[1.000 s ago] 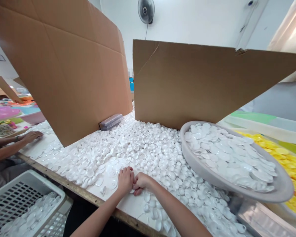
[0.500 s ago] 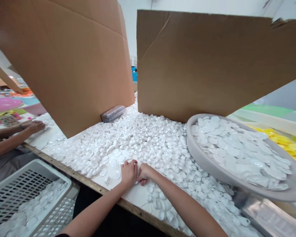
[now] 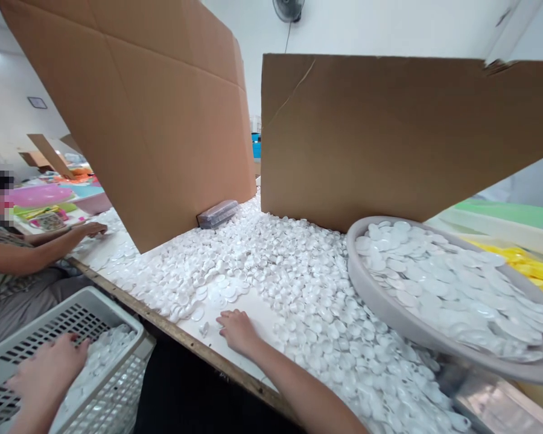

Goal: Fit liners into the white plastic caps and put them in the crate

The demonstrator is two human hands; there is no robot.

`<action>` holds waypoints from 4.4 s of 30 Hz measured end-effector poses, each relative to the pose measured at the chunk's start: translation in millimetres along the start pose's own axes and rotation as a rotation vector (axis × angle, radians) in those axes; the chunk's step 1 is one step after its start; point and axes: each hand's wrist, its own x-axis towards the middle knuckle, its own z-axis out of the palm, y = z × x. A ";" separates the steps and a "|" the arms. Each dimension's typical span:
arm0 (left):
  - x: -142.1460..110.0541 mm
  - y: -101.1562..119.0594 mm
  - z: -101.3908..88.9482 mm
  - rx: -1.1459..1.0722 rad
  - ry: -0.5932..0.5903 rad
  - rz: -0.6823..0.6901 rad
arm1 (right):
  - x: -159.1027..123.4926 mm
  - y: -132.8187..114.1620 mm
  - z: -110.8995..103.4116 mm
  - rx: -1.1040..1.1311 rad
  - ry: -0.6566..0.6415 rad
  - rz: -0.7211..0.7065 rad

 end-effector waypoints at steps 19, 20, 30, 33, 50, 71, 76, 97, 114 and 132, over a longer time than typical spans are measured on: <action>-180.8 292.9 65.5 -0.609 -0.204 1.050 | -83.4 31.0 -12.5 -0.011 0.204 0.180; -179.0 290.9 67.0 -0.622 -0.217 1.043 | -83.5 31.2 -12.1 -0.018 0.198 0.186; -163.5 238.1 48.8 -0.902 -0.303 1.083 | -78.5 34.5 -5.4 -0.145 0.254 0.184; -164.2 225.9 47.0 -0.892 -0.331 1.105 | -76.7 33.8 -10.7 -0.117 0.263 0.178; -177.6 213.3 70.0 -0.822 -0.472 1.001 | -6.4 63.7 -20.0 0.515 0.016 0.610; -176.9 243.8 56.4 -0.461 -0.296 0.828 | -8.3 65.6 -27.6 0.837 -0.314 0.626; -177.0 245.1 59.5 -0.506 -0.277 0.846 | -5.5 75.5 -26.3 0.658 -0.359 0.655; -94.8 123.1 11.0 -0.597 -0.284 0.605 | 25.5 8.1 -35.9 0.523 -0.218 0.228; -137.5 232.3 31.9 -0.910 -0.354 1.056 | -36.4 31.6 -17.5 0.227 0.153 0.341; -173.9 220.4 62.2 -0.752 -0.463 1.126 | -65.6 72.7 -51.8 0.558 0.442 0.498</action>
